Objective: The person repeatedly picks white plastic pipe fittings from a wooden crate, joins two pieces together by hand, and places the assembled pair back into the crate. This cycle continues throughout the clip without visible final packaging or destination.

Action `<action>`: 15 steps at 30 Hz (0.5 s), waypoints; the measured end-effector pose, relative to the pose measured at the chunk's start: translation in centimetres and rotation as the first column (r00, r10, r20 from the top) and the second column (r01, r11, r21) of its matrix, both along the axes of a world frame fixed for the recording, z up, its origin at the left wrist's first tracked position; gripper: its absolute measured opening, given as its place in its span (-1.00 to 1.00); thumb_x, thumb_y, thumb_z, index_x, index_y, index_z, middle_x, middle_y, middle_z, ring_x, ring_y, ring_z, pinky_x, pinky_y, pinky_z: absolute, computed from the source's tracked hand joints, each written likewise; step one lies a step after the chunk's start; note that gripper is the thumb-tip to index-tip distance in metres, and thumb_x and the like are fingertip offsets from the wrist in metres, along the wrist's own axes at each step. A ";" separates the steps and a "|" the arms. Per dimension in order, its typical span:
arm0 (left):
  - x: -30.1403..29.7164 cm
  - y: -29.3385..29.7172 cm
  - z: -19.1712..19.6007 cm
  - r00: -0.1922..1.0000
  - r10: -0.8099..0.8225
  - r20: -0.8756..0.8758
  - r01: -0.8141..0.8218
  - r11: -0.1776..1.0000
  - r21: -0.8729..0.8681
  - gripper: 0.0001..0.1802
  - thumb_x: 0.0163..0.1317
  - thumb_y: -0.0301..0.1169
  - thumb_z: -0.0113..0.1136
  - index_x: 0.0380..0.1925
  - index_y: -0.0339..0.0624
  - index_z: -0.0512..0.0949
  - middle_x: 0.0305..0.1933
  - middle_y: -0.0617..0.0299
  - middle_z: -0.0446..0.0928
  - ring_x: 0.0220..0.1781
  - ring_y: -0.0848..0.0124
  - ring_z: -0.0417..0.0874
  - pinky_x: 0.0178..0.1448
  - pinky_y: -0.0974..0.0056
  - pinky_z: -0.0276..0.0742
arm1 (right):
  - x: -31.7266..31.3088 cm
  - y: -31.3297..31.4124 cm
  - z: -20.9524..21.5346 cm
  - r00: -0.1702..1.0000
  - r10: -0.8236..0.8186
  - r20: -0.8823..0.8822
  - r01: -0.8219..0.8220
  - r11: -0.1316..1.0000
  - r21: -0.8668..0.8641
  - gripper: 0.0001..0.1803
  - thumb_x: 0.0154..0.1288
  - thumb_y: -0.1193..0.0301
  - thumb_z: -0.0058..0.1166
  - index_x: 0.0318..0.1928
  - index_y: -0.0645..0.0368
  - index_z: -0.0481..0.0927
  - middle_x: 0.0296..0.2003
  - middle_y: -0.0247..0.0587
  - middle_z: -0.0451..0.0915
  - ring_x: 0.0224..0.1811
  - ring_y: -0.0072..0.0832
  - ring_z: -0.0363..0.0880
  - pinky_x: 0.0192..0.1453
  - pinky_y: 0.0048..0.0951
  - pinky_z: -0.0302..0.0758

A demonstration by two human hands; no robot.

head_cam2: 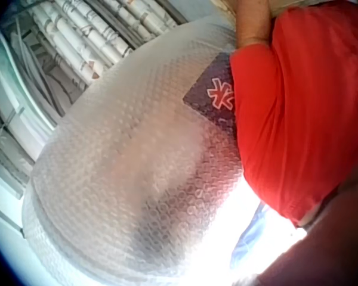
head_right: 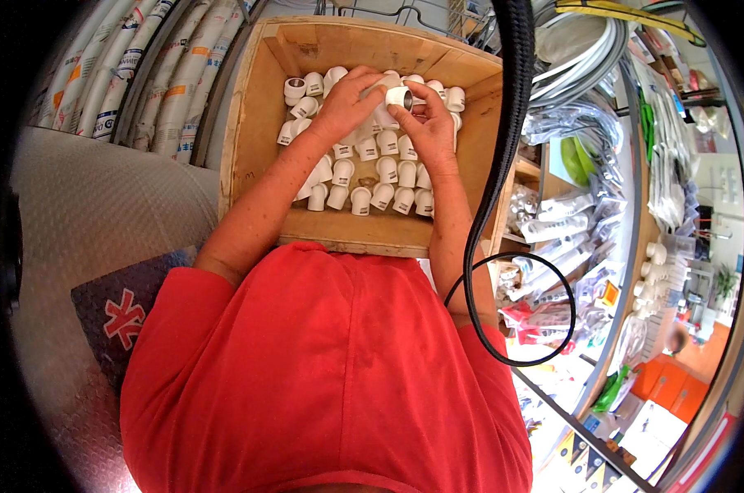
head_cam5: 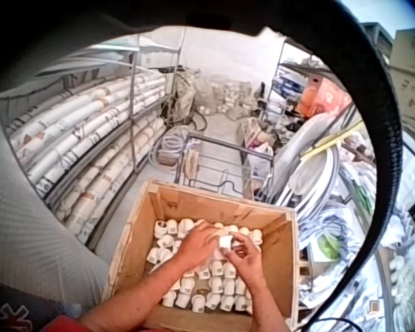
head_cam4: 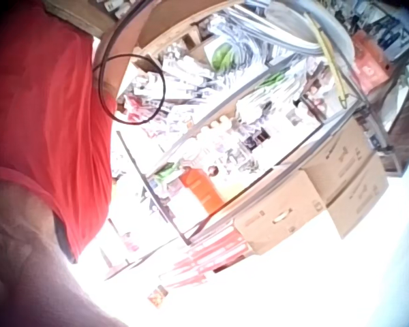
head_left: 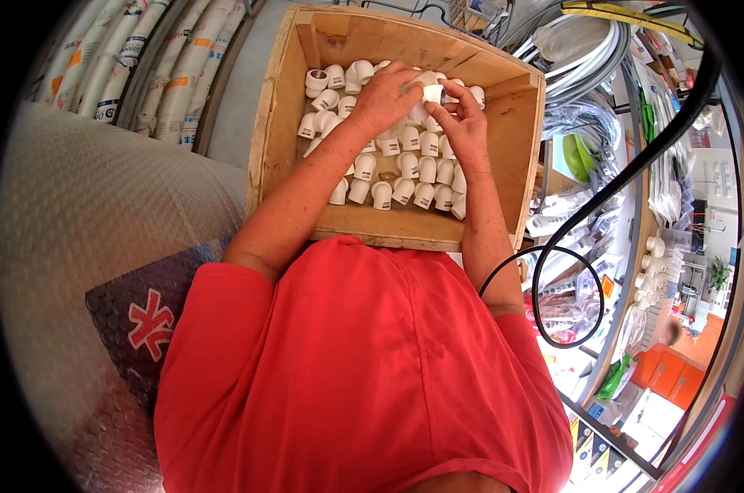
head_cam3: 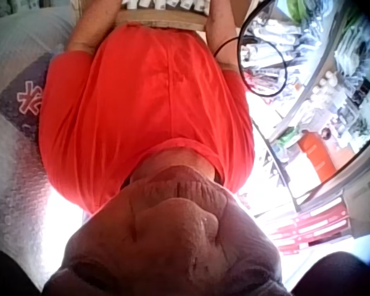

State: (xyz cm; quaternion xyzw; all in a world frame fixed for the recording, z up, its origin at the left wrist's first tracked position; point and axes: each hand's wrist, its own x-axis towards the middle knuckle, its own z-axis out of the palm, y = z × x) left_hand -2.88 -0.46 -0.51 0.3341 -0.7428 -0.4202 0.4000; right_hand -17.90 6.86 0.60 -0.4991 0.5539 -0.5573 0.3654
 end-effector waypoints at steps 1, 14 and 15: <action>-0.1 0.3 0.2 1.000 -0.003 -0.014 0.003 1.000 -0.010 -0.66 0.18 -0.37 0.02 -0.08 -0.29 0.52 -0.06 0.14 0.44 -0.02 0.25 0.49 0.07 0.29 0.39 | -0.1 -0.1 -0.2 0.999 -0.034 -0.008 0.034 0.999 -0.013 -0.50 0.03 0.50 0.30 0.04 0.20 0.48 -0.30 -0.30 0.54 -0.40 -0.70 0.48 -0.32 -0.65 0.48; -0.9 1.3 0.3 0.995 0.078 0.063 -0.066 0.981 -0.182 -0.66 0.18 -0.34 0.03 -0.04 -0.09 0.55 -0.07 0.16 0.46 -0.02 0.20 0.49 0.04 0.23 0.43 | -1.2 -0.3 -1.1 0.989 -0.118 -0.085 0.122 0.992 0.037 -0.54 0.10 0.49 0.25 0.03 0.31 0.44 -0.16 -0.22 0.53 -0.32 -0.61 0.55 -0.28 -0.62 0.52; -0.7 0.9 0.3 0.996 0.071 0.063 -0.061 0.987 -0.151 -0.67 0.17 -0.33 0.02 -0.07 -0.09 0.56 -0.10 0.16 0.48 -0.04 0.20 0.50 0.03 0.22 0.44 | -1.2 -0.2 -1.0 0.985 -0.080 -0.155 0.086 0.996 0.029 -0.56 0.13 0.52 0.21 0.04 0.32 0.44 -0.15 -0.22 0.53 -0.28 -0.61 0.55 -0.24 -0.61 0.54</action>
